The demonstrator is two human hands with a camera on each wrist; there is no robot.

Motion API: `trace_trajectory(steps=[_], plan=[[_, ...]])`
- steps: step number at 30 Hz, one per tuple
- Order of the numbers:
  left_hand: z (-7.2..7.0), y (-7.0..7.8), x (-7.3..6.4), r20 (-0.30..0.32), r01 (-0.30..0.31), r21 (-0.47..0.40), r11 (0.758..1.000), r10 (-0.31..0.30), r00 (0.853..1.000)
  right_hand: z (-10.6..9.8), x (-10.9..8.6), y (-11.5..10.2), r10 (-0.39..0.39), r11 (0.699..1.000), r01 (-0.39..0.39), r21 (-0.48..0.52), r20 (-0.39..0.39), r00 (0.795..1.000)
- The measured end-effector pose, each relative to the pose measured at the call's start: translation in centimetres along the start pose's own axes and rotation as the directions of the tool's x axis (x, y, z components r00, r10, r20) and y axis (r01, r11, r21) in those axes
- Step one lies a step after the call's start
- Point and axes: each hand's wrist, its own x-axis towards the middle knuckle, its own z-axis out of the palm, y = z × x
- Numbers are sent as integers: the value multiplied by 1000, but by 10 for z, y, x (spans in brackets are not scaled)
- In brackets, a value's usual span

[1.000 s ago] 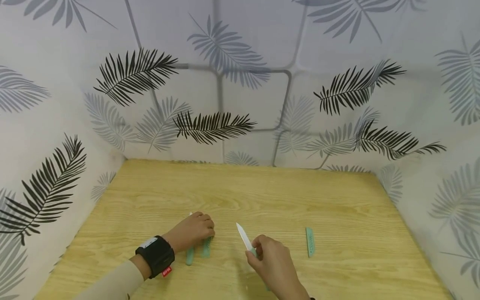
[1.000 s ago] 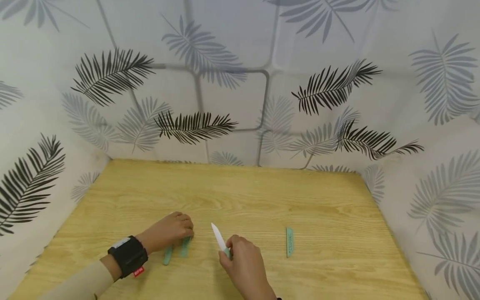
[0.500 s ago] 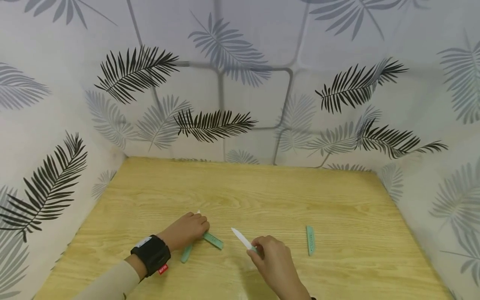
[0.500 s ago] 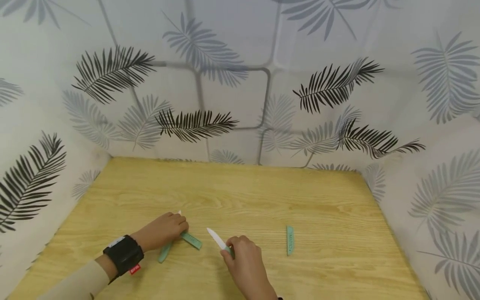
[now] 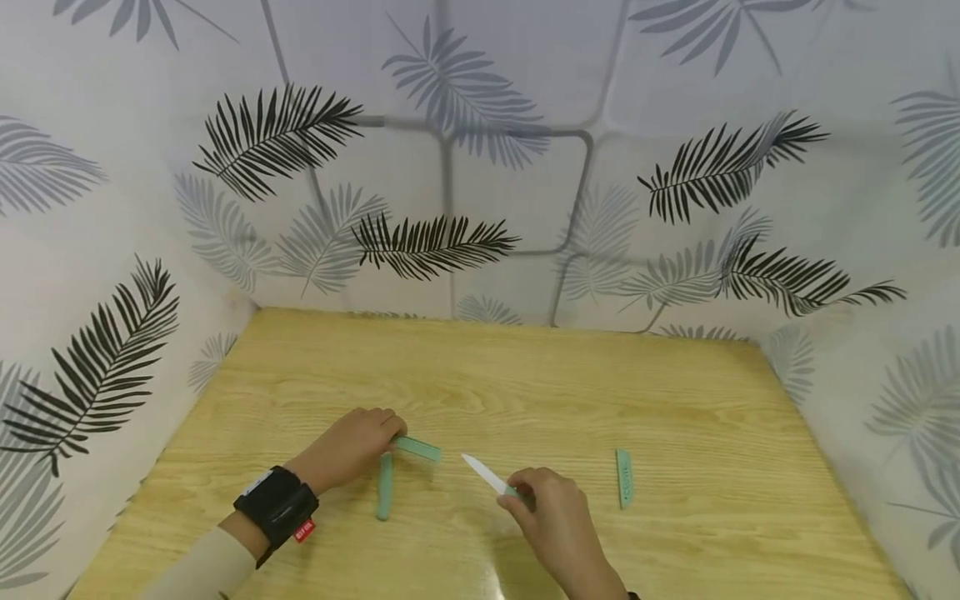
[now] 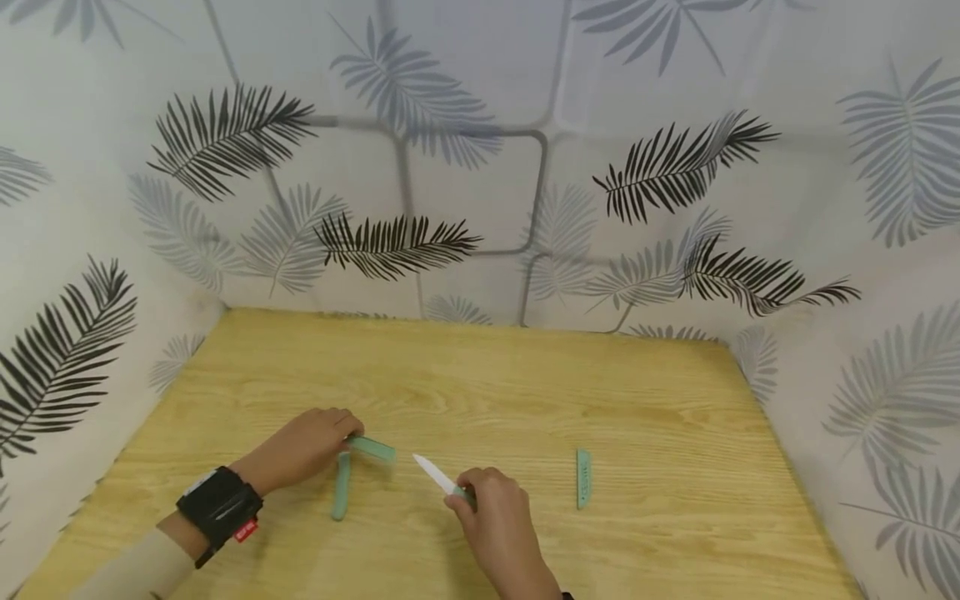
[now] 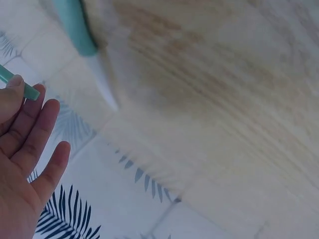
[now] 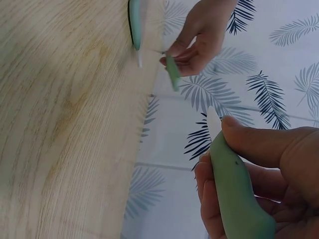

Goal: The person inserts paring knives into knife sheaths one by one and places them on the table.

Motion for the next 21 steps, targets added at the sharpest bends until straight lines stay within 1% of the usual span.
trace_trajectory(steps=[6, 10, 14, 18, 21], plan=[[-20, -4, 4, -77, 9, 7, 1000, -8, 997, 1, 0, 1, 17, 1000, -17, -5, -14, 1000], [-31, -6, 8, -131, -7, 20, 1000, 9, 991, 2, 1, 0, 26, 1000, -26, -5, -20, 999], [-38, -7, 11, -172, -24, 30, 999, 29, 985, 1, 4, -2, 20, 1000, -20, -10, -27, 999], [-42, -5, 12, -178, -30, 20, 999, 33, 984, -1, 5, -3, 17, 1000, -18, -13, -27, 999], [-43, 0, 13, -150, -36, 16, 999, 38, 988, -1, 4, -4, 21, 1000, -21, -21, -28, 999]])
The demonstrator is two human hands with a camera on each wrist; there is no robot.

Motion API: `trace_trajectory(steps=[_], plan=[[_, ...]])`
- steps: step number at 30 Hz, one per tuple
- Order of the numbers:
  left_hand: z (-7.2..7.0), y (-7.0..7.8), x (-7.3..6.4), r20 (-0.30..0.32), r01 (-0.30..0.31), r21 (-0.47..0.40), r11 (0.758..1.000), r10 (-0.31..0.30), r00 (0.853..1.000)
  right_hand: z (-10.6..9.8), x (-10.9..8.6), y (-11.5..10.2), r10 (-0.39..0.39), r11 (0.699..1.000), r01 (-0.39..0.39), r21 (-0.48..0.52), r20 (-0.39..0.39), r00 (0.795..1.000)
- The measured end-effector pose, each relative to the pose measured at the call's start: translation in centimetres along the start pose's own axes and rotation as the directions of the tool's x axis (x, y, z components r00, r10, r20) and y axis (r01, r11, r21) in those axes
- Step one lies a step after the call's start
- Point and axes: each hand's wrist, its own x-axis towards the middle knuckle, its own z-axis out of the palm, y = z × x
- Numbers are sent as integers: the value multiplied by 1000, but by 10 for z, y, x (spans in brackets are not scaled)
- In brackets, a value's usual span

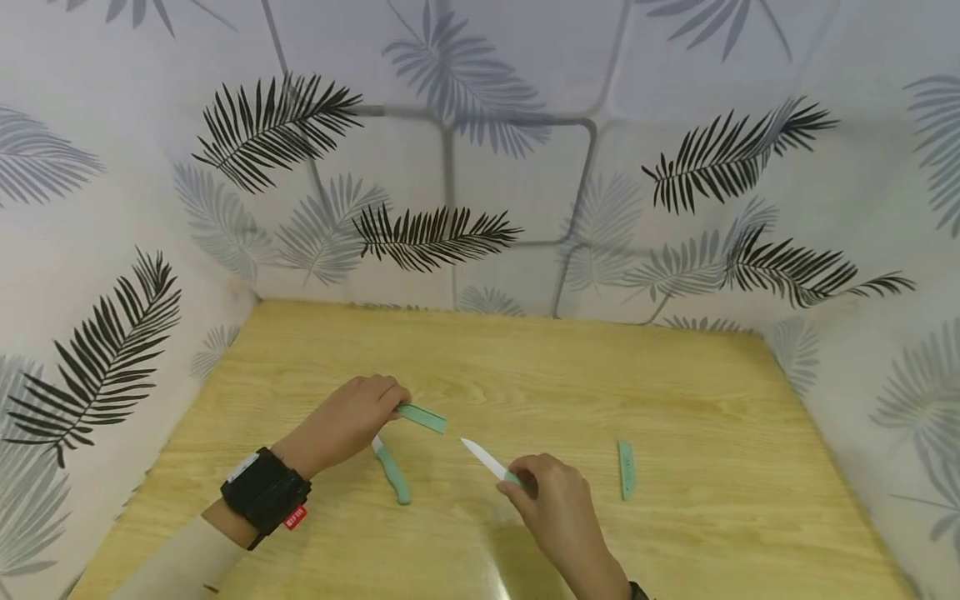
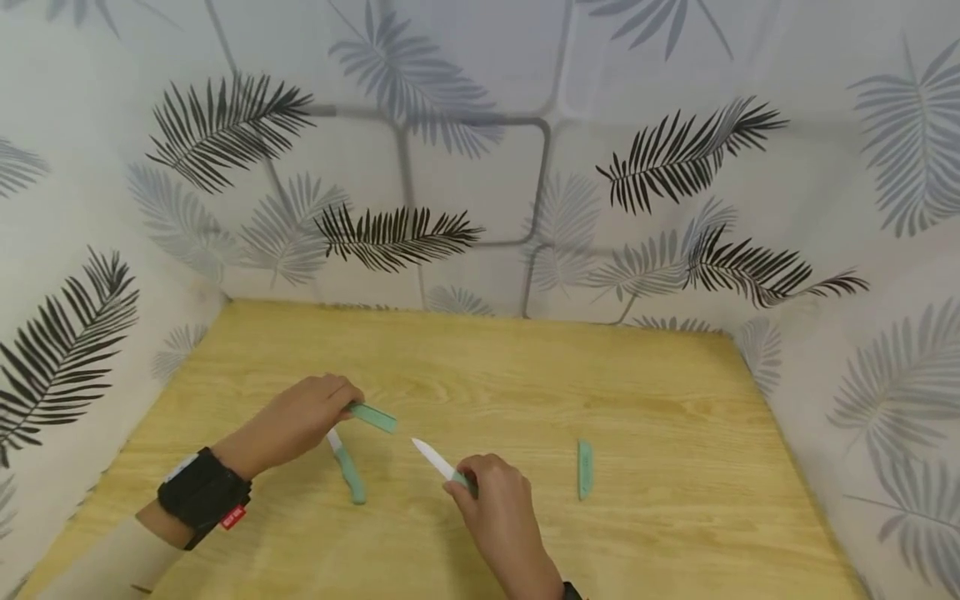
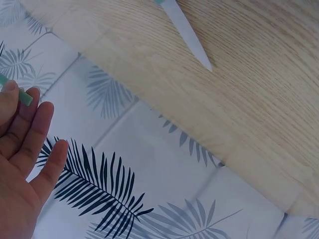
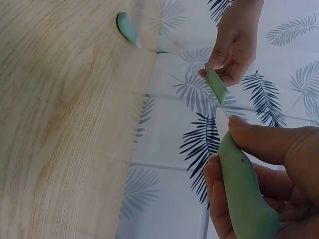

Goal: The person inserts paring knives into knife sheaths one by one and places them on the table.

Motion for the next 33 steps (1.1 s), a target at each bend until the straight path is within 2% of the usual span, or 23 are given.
trace_trajectory(steps=[6, 15, 23, 28, 33], plan=[[-2, 6, 3, 33, 8, 13, 1000, -8, 999, 0, 1, -2, -16, 1000, 15, -24, -19, 1000], [-6, 8, 11, 17, -9, -7, 1000, 9, 1000, -2, 4, -4, -16, 1000, 15, -26, -42, 999], [-1, 15, 9, 12, -36, -13, 999, 36, 999, 3, -4, -1, -1, 1000, 1, 8, -10, 1000], [-3, 14, 9, 32, -31, 8, 999, 31, 999, 3, -2, -1, -10, 1000, 10, 12, -27, 1000], [-8, 9, 11, 24, -43, 38, 998, 42, 999, 1, 3, -3, -27, 1000, 27, -1, -50, 998]])
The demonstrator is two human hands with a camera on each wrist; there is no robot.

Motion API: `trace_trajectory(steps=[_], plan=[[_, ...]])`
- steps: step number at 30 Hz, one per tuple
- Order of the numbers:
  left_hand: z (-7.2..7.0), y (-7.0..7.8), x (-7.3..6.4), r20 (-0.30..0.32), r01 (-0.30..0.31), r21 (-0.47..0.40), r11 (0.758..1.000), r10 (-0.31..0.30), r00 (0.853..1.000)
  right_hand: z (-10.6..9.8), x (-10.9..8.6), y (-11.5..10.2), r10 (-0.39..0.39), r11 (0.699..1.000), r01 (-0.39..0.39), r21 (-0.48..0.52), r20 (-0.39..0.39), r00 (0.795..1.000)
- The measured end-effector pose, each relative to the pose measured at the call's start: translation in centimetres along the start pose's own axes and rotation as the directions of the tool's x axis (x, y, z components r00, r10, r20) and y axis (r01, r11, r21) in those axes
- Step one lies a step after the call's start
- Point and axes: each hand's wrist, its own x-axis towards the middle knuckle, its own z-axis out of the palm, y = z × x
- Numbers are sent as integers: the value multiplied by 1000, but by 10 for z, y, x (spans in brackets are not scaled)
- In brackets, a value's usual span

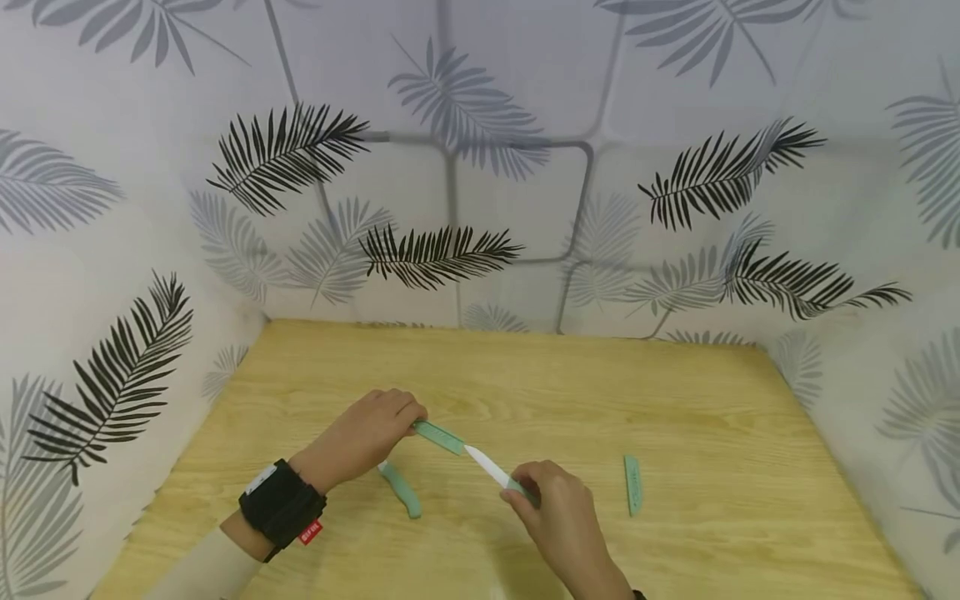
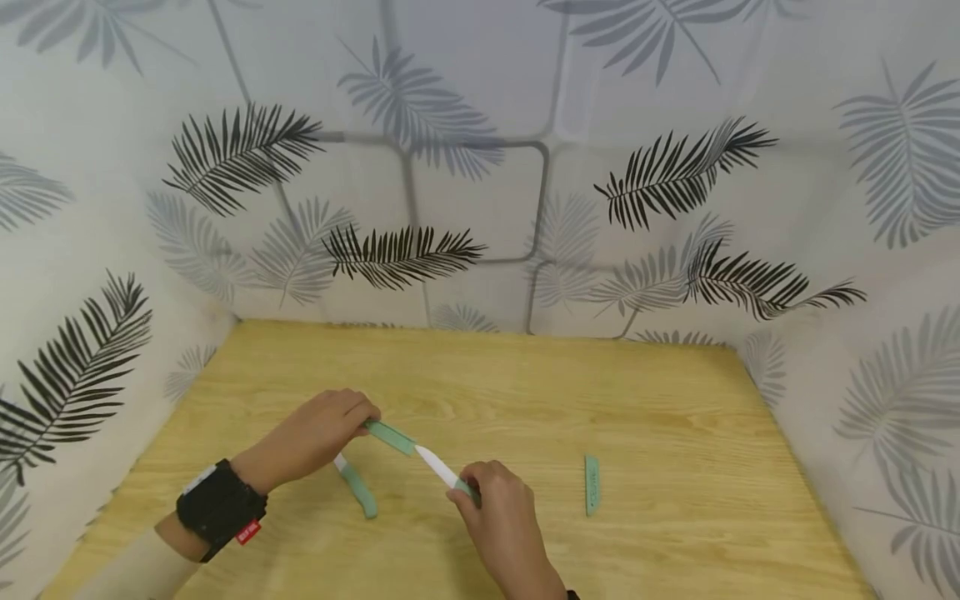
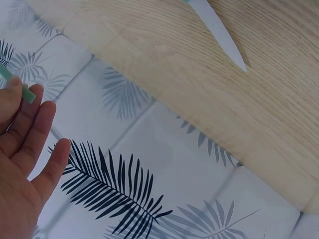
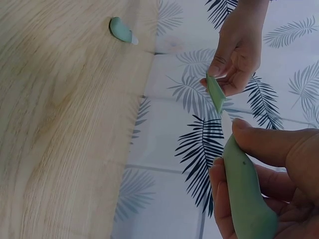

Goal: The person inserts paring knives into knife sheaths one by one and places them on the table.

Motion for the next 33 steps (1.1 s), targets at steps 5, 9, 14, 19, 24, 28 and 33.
trace_trajectory(steps=[5, 9, 14, 19, 24, 28, 33], plan=[[0, 1, 0, 2, -6, -7, 1000, 6, 1000, 1, 0, -2, -17, 1000, 17, -6, 1, 1000], [-3, 1, 1, 16, 2, -9, 1000, -2, 1000, 0, 1, -3, -21, 1000, 21, -18, 8, 1000], [-7, 0, 0, 9, 3, -11, 1000, -3, 1000, 0, 2, -5, -19, 1000, 20, -24, 24, 1000], [-7, 1, -1, -13, -8, -26, 1000, 8, 1000, 0, 1, -5, -21, 999, 22, -32, 30, 999], [-5, 3, -1, -37, -18, -39, 999, 16, 999, 0, 0, -3, -44, 998, 45, -38, 35, 998], [-4, 6, 2, -48, -43, -42, 998, 41, 998, -1, 0, -2, -68, 996, 69, -51, 27, 997], [-5, 9, 5, -28, -49, -47, 998, 47, 998, -1, -1, -2, -66, 997, 67, -45, 20, 998]])
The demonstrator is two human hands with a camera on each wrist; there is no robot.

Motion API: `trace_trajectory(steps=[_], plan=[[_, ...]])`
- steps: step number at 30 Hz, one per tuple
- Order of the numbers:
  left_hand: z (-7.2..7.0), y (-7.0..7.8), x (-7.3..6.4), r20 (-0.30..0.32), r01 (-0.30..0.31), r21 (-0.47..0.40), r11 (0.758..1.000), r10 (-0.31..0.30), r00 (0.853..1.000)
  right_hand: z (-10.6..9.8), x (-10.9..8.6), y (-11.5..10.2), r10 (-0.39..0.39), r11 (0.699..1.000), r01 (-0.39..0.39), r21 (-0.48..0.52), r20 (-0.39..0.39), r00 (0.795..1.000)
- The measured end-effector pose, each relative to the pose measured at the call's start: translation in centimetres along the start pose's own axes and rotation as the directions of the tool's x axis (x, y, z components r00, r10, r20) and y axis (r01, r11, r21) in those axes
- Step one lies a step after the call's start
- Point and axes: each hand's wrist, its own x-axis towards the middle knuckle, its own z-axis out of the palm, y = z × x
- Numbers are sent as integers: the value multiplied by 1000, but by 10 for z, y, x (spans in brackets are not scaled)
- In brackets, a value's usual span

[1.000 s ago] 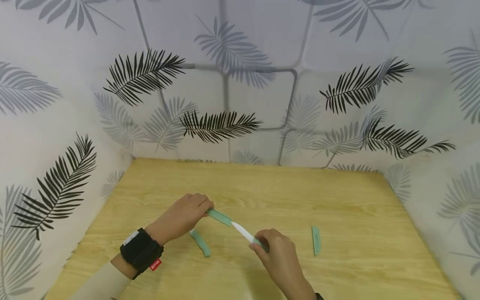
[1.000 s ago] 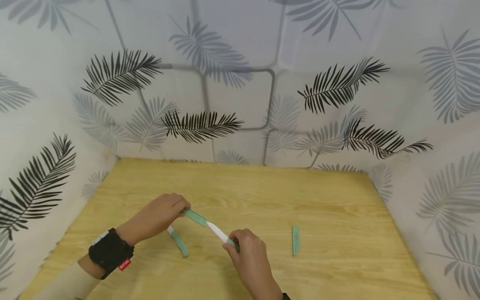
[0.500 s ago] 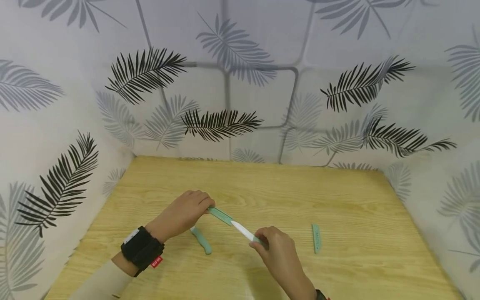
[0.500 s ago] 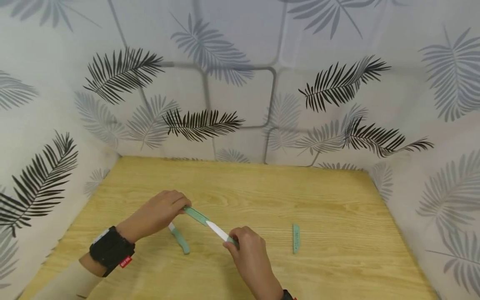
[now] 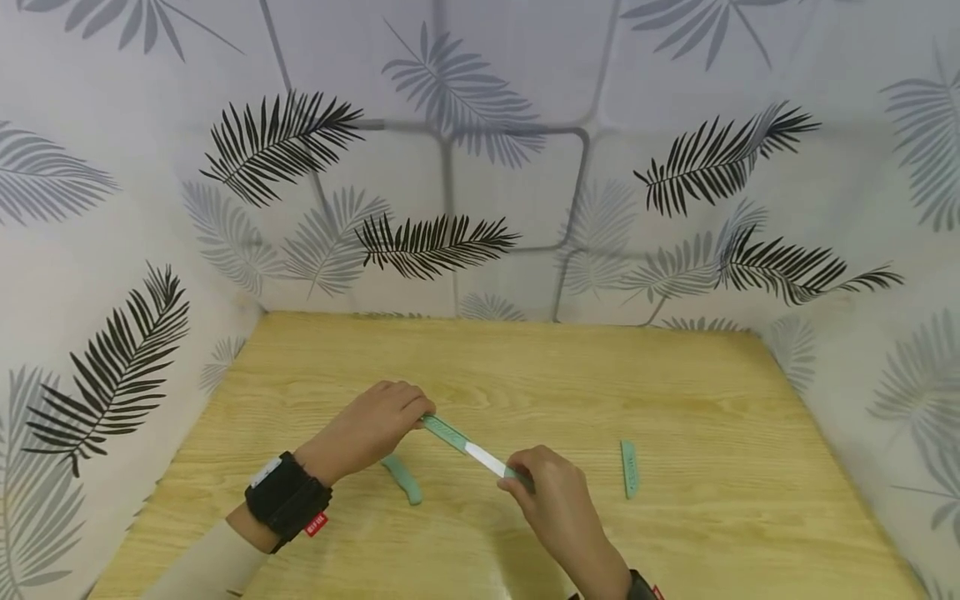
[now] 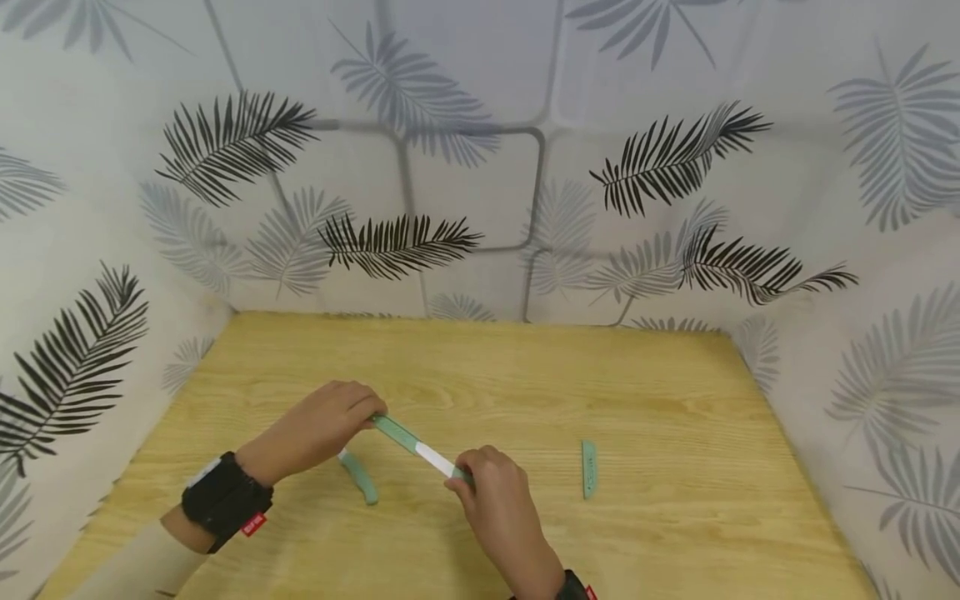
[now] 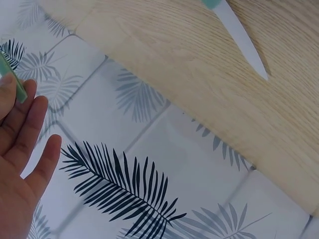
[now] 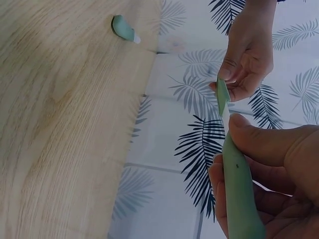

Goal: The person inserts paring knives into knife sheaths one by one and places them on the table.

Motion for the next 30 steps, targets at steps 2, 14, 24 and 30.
trace_trajectory(steps=[2, 14, 24, 30], plan=[[-1, 2, 1, 16, 3, -2, 1000, -3, 1000, 0, 0, 0, -2, 1000, 2, 4, -5, 1000], [6, 10, 0, 41, 4, -19, 1000, -3, 999, 4, -3, -1, 17, 999, -17, 36, -3, 1000], [9, 15, 10, 21, -16, -23, 1000, 16, 1000, 3, -2, -2, 56, 998, -57, 36, 7, 998], [10, 18, 14, 0, -39, -18, 999, 39, 999, 3, 0, -1, 37, 999, -37, 29, -5, 999]])
